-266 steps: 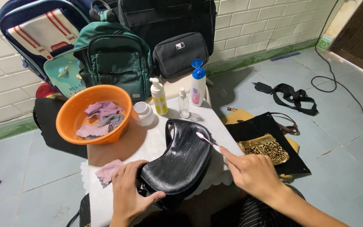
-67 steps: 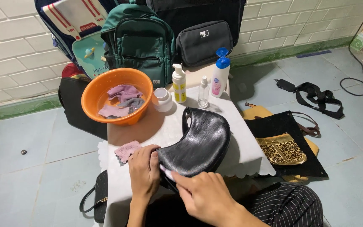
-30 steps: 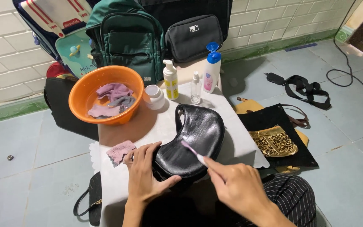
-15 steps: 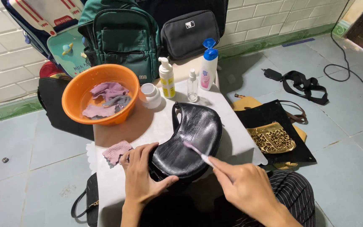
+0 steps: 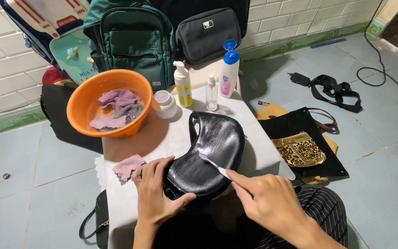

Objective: Cleaning a black leather handbag using a spray cleaner, a cloth, and a toothbrush to scrub the surface.

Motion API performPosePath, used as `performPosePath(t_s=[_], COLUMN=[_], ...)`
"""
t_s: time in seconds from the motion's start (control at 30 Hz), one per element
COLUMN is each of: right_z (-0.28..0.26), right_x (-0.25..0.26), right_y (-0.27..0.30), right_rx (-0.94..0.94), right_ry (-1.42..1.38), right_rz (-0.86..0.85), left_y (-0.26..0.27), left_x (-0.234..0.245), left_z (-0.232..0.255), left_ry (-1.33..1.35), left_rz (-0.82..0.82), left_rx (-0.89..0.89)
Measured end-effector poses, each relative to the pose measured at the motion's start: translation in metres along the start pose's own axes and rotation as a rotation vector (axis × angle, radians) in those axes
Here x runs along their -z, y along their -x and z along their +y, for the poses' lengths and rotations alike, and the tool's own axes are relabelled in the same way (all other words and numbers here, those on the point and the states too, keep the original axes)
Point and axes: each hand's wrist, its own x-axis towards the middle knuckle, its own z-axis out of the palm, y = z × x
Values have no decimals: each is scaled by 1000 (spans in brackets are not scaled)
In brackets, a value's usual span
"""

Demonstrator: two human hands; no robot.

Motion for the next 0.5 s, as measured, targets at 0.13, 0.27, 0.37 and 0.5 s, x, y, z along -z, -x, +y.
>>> performPosePath(t_s=[0.13, 0.27, 0.37, 0.5], right_z=[10, 22, 32, 16], right_x=[-3, -7, -47, 5], right_y=[17, 17, 35, 20], right_rx=[160, -69, 296, -178], right_ry=[-121, 70, -87, -8], right_rz=[-61, 81, 35, -60], left_y=[-2, -1, 0, 2], left_x=[3, 3, 2, 0], left_z=[2, 3, 1, 2], left_ry=[22, 30, 54, 44], left_rz=[9, 21, 25, 25], left_rx=[14, 8, 29, 27])
